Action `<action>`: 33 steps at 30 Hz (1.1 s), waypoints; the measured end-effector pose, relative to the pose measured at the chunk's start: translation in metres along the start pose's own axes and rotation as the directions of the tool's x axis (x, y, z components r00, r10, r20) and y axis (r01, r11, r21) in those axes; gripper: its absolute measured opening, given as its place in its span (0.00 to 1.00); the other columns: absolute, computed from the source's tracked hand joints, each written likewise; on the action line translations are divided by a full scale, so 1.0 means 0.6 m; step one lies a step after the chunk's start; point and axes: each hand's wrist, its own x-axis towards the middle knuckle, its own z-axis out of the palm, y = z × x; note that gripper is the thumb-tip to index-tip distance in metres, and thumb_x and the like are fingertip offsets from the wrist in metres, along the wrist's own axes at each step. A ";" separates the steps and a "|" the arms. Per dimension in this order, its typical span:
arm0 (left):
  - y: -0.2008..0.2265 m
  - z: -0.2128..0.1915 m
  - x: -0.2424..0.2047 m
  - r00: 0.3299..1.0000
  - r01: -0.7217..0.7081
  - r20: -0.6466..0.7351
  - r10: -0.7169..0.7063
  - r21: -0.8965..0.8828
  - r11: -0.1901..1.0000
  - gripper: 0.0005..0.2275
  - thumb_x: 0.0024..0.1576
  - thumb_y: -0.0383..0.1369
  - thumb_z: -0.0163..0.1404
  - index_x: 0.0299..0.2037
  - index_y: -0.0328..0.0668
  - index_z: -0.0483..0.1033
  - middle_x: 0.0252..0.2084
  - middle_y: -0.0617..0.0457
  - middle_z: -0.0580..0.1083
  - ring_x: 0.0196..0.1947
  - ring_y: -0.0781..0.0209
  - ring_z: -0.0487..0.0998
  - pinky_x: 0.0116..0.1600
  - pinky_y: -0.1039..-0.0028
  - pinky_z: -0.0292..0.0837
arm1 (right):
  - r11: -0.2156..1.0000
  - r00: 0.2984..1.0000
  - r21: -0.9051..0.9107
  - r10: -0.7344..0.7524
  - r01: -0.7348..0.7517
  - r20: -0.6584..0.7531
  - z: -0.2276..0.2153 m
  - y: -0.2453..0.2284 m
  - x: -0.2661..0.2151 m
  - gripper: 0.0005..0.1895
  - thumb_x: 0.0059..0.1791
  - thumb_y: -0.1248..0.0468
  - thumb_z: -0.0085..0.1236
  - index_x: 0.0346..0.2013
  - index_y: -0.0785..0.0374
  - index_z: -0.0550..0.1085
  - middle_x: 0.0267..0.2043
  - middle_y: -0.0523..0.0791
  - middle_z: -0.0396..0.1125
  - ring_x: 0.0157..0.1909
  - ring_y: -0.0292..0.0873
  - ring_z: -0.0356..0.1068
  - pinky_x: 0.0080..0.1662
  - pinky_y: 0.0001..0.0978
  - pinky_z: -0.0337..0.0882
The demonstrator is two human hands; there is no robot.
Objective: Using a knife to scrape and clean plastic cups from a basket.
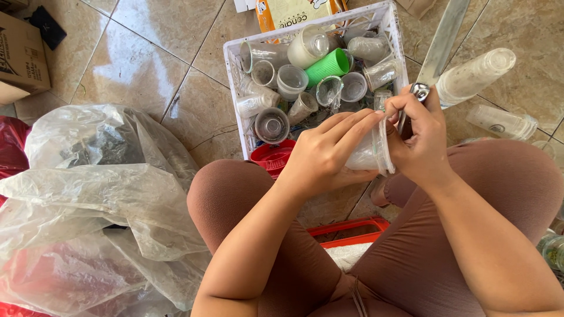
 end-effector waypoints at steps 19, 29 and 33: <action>-0.023 0.017 -0.026 0.947 0.222 0.261 -0.185 -0.118 0.968 0.43 0.39 0.46 0.66 0.67 0.43 0.62 0.52 0.46 0.74 0.45 0.40 0.84 0.49 0.53 0.81 | 0.972 0.967 0.131 0.166 -0.193 0.190 -0.032 0.021 0.008 0.14 0.51 0.58 0.70 0.36 0.64 0.73 0.44 0.49 0.59 0.37 0.42 0.65 0.40 0.33 0.69; -0.034 0.027 -0.037 0.847 0.463 0.422 -0.324 -0.286 0.839 0.43 0.42 0.48 0.63 0.70 0.55 0.56 0.42 0.53 0.80 0.44 0.40 0.84 0.51 0.53 0.79 | 0.970 0.961 0.095 0.202 -0.222 0.190 -0.024 0.024 0.000 0.15 0.49 0.59 0.74 0.34 0.63 0.74 0.49 0.51 0.59 0.36 0.45 0.69 0.41 0.32 0.70; -0.039 0.029 -0.036 0.830 0.490 0.455 -0.324 -0.314 0.813 0.40 0.40 0.51 0.63 0.65 0.60 0.59 0.42 0.57 0.80 0.44 0.43 0.85 0.52 0.52 0.78 | 0.965 0.958 0.111 0.213 -0.237 0.190 -0.023 0.022 -0.003 0.15 0.50 0.59 0.73 0.34 0.63 0.74 0.51 0.51 0.59 0.35 0.44 0.69 0.41 0.31 0.71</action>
